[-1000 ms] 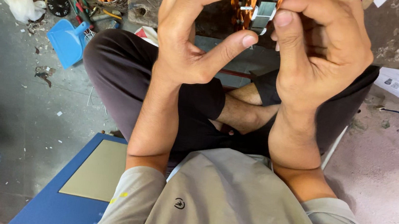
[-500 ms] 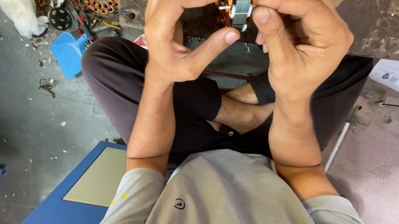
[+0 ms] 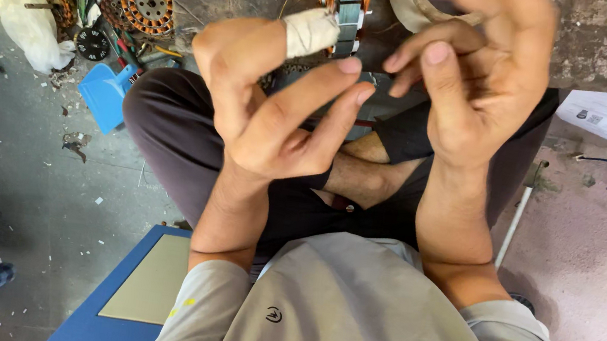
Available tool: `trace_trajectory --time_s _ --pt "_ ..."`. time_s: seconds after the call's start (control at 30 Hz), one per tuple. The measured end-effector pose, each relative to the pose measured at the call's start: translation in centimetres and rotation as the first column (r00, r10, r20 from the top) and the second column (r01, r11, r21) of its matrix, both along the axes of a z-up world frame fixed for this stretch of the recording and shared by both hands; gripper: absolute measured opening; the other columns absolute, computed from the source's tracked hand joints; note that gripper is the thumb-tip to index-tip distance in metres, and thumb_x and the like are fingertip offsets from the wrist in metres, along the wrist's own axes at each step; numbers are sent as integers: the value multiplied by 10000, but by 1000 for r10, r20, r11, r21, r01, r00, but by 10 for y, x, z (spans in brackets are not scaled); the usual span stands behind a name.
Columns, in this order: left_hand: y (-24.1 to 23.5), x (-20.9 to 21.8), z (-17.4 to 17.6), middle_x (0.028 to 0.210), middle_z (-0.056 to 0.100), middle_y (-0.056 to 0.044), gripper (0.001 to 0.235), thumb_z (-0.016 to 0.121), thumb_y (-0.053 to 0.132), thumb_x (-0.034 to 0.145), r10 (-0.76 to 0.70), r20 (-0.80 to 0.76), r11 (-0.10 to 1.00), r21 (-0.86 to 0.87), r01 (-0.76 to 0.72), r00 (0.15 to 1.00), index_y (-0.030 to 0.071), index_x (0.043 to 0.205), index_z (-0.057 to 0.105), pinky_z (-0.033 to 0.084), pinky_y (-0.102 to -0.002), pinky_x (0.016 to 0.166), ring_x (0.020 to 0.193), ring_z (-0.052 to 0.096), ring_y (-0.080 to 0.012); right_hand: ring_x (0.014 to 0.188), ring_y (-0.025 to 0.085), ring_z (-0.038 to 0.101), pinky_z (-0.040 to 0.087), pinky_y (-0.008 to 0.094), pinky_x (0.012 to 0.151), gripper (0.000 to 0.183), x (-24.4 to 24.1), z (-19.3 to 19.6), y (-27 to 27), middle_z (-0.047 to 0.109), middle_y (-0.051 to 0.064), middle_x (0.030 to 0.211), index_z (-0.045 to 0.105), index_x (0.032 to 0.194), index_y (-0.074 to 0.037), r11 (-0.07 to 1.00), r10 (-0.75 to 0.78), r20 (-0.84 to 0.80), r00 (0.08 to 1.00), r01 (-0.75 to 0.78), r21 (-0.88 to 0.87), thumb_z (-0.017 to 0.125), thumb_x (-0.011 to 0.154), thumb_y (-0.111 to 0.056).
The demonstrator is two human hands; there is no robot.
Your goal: The person threads copper wire through a motor stator, uses scissors to cut small pieces of insulation paper, and uses a screwdriver to tuck wires into place.
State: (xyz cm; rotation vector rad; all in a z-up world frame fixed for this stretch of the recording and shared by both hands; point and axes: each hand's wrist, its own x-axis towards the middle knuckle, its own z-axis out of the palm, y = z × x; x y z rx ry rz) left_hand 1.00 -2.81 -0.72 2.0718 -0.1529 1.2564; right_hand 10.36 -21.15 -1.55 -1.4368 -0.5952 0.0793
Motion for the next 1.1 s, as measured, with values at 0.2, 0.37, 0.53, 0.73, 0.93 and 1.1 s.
trace_trajectory --time_s 0.2,0.37,0.53,0.73,0.93,1.1 --pt "-7 1 16 1097 629 2 305 982 207 829 61 9 989 135 -61 998 181 1062 787 395 -437 889 945 534 -231 959 291 769 637 328 835 378 -10 9 10 727 265 1119 457 1477 -41 982 116 287 951 -65 -180 595 1150 87" --pt "-10 -4 24 1062 627 70 189 883 232 837 69 10 964 256 -70 998 249 1004 795 314 -487 993 970 542 -177 1080 218 769 623 248 931 386 -23 32 10 727 225 1197 332 1494 -18 961 178 353 919 -85 -263 523 1174 80" --pt "-9 -2 18 1069 662 68 95 855 220 841 69 22 968 241 -73 997 202 923 811 319 -495 1005 980 576 -174 1036 211 766 594 259 934 451 -33 46 7 745 172 1161 362 1478 -19 898 169 468 867 60 -435 571 1106 128" --pt "-6 -1 11 1065 670 -31 142 724 179 835 31 17 972 233 -35 999 113 944 786 370 -510 994 990 589 -230 984 252 767 602 286 877 341 -32 44 10 739 180 1102 546 1296 39 918 125 512 850 96 -384 715 1006 102" --pt "-4 -3 8 1091 661 -56 100 714 215 914 80 -15 976 206 -75 997 119 940 709 355 -517 1061 1071 582 -261 815 240 701 550 277 688 163 -25 45 13 711 181 937 663 995 60 963 93 512 854 53 -263 782 889 94" --pt "-5 -5 13 1052 649 -66 93 722 182 849 166 -66 962 228 -147 984 96 876 699 369 -529 997 1031 576 -269 762 203 623 465 270 678 169 -26 34 14 680 175 936 675 1009 62 977 44 453 891 57 -207 794 891 78"
